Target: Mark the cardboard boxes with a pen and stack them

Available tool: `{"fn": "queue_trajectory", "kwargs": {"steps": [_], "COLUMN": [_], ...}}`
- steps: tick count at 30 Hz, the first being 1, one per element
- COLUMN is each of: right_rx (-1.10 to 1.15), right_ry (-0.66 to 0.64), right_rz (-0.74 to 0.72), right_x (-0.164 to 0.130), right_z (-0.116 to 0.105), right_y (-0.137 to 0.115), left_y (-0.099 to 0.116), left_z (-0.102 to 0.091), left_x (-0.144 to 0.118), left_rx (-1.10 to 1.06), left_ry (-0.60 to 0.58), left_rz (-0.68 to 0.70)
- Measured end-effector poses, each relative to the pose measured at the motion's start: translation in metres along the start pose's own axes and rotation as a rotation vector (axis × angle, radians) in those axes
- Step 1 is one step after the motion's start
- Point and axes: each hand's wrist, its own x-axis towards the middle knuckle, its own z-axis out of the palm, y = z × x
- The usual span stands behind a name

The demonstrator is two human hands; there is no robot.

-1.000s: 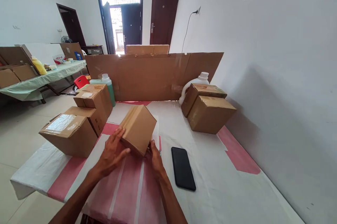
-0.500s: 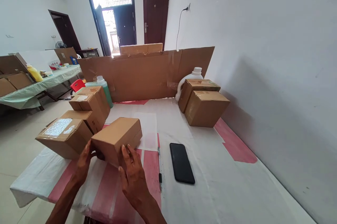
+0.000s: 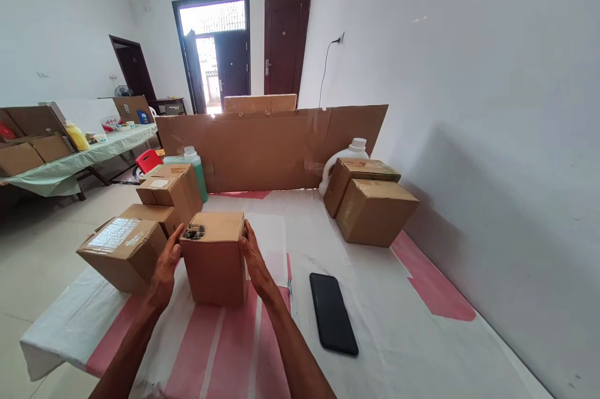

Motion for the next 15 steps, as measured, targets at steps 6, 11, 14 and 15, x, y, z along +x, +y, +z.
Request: {"fn": "queue_trajectory", "kwargs": {"steps": [6, 11, 14, 15], "right_rx": [-0.046, -0.031, 0.09, 0.114], "right_ry": [0.15, 0.293, 0.319, 0.337], "right_rz": [0.039, 0.169, 0.261, 0.276], "right_x": [-0.019, -0.089, -0.129, -0.139], "right_z": [0.01, 0.028, 0.03, 0.027], "right_y": [0.009, 0.027, 0.037, 0.038], "left_y": [-0.01, 0.011, 0.028, 0.034], "left_z": [0.005, 0.015, 0.029, 0.033], "left_x": [0.013, 0.013, 0.003, -0.002], "left_rx": [0.105, 0.171, 0.195, 0.196], "left_ry": [0.018, -0.051, -0.141, -0.18], "left_rz": [-0.042, -0.032, 0.003, 0.029]}}
